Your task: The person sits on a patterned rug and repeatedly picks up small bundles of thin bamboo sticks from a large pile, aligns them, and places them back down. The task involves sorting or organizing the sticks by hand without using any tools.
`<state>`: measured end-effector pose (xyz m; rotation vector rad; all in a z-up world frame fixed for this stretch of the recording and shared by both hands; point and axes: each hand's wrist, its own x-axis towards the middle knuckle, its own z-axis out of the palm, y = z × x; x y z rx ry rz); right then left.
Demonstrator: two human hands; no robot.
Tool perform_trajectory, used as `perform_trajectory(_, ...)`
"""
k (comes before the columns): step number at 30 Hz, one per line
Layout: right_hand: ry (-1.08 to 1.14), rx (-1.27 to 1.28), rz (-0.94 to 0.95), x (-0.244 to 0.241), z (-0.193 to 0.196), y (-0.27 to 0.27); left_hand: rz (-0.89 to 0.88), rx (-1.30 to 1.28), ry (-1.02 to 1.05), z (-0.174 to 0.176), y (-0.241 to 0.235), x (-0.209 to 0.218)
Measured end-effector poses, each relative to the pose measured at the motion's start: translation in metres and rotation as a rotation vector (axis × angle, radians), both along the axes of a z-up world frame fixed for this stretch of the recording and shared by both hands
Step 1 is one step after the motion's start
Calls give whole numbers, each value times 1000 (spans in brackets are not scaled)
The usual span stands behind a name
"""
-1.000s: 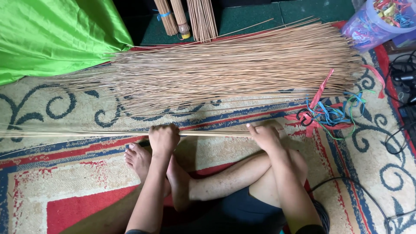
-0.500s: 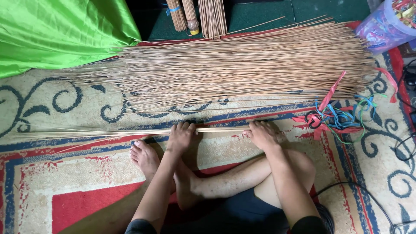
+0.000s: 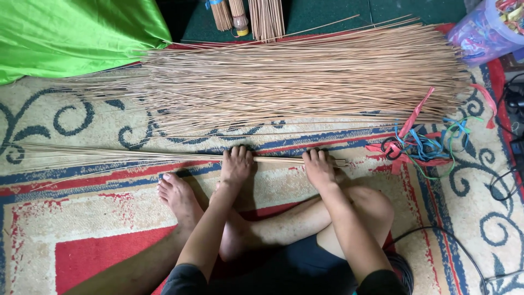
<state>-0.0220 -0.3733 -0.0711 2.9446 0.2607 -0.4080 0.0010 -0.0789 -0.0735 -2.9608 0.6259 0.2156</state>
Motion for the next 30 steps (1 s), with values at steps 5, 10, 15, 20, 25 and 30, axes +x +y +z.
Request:
perform_trajectory(5, -32, 64, -16, 0, 5, -1, 112, -29, 99, 12, -1, 0)
perform_trajectory(10, 29, 147, -55, 3, 24, -3, 245, -253, 73, 9, 11, 14)
perform_trajectory(15, 63, 431, -194, 8, 39, -3, 265, -143, -21, -25, 24, 46)
perform_trajectory(20, -86, 437, -209, 8, 47, 9, 210, -179, -96, -31, 30, 57)
perform_trajectory(25, -241, 363, -231, 14, 73, 10, -65, -315, -403, 22, 54, 39)
perform_trajectory(30, -615, 358, -61, 21, 31, -11, -8, -437, -659, 54, 97, 19)
